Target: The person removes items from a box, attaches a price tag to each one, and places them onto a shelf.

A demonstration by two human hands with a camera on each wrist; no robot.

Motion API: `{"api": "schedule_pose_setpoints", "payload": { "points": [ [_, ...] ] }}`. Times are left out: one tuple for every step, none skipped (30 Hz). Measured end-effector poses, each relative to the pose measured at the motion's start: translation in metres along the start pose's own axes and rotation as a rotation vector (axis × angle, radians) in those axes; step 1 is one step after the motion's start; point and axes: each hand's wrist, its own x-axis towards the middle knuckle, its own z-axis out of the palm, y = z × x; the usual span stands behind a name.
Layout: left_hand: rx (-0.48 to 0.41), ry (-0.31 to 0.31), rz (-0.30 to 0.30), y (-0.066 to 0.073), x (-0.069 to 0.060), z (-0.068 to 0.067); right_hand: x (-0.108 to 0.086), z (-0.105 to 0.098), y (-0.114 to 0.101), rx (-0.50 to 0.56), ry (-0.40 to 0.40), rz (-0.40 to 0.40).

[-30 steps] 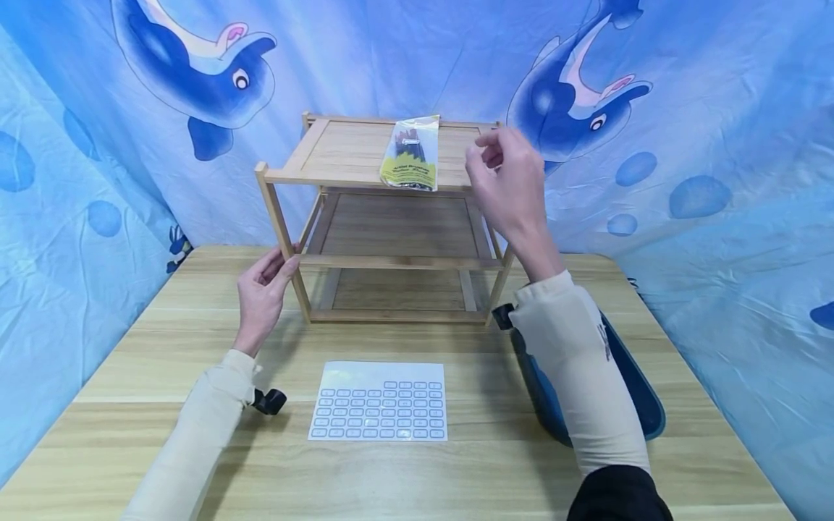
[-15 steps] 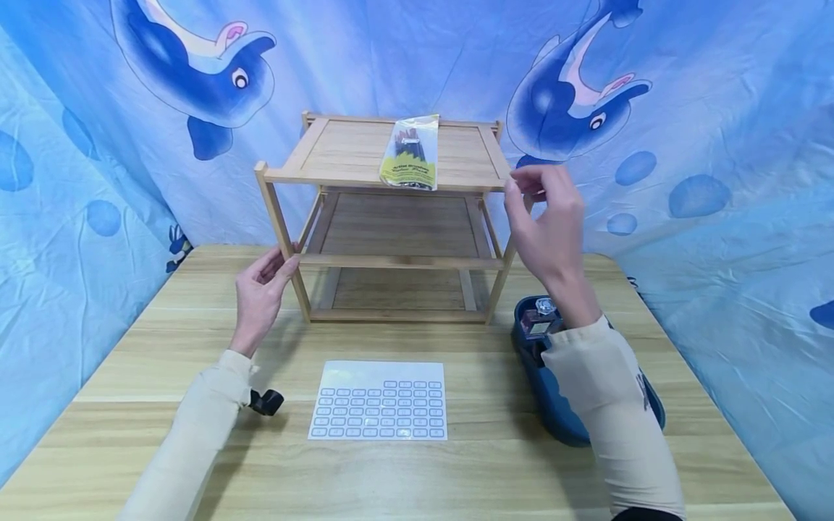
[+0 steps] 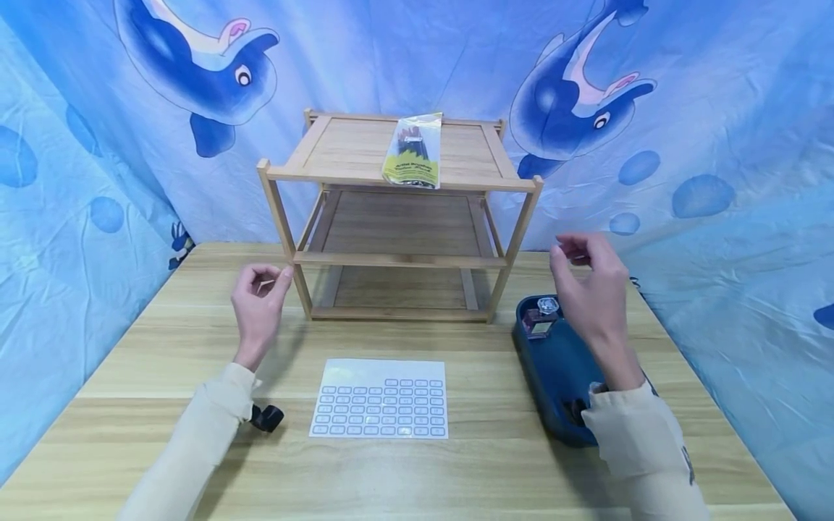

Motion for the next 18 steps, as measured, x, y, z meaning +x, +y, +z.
{"api": "schedule_pose_setpoints", "payload": {
  "points": [
    [0.003,-0.013,0.011,0.003,-0.004,0.0,-0.004,-0.002,0.003,-0.007,-0.004,0.018],
    [0.005,-0.033,0.02,0.007,-0.007,0.001,-0.007,-0.004,0.006,-0.01,-0.004,0.028],
    [0.01,-0.058,0.027,0.011,-0.011,0.002,-0.01,-0.006,0.009,-0.011,-0.005,0.042],
    [0.01,-0.087,0.034,0.015,-0.015,0.003,-0.013,-0.008,0.012,-0.022,-0.007,0.055],
    [0.01,-0.113,0.039,0.02,-0.019,0.005,-0.016,-0.009,0.014,-0.028,-0.008,0.068],
    [0.012,-0.138,0.048,0.024,-0.022,0.007,-0.019,-0.011,0.016,-0.035,-0.009,0.079],
    [0.013,-0.161,0.057,0.026,-0.024,0.009,-0.022,-0.013,0.019,-0.039,-0.011,0.09],
    [0.02,-0.178,0.064,0.029,-0.027,0.011,-0.024,-0.014,0.021,-0.044,-0.014,0.101],
    [0.02,-0.197,0.072,0.03,-0.028,0.014,-0.027,-0.016,0.023,-0.047,-0.016,0.113],
    [0.019,-0.214,0.081,0.031,-0.03,0.016,-0.029,-0.018,0.025,-0.054,-0.016,0.125],
    [0.024,-0.227,0.089,0.032,-0.031,0.018,-0.032,-0.019,0.026,-0.059,-0.016,0.138],
    [0.02,-0.242,0.098,0.033,-0.033,0.021,-0.034,-0.021,0.028,-0.068,-0.017,0.15],
    [0.016,-0.256,0.104,0.034,-0.034,0.023,-0.037,-0.023,0.03,-0.075,-0.018,0.165],
    [0.009,-0.27,0.109,0.035,-0.036,0.025,-0.039,-0.025,0.032,-0.082,-0.019,0.179],
    [-0.001,-0.288,0.116,0.036,-0.037,0.027,-0.042,-0.026,0.033,-0.088,-0.02,0.194],
    [-0.004,-0.304,0.121,0.037,-0.038,0.029,-0.044,-0.028,0.035,-0.097,-0.022,0.209],
    [-0.009,-0.32,0.123,0.037,-0.04,0.032,-0.046,-0.03,0.036,-0.105,-0.025,0.224],
    [-0.016,-0.336,0.123,0.035,-0.041,0.034,-0.049,-0.032,0.038,-0.113,-0.028,0.238]
  ]
}}
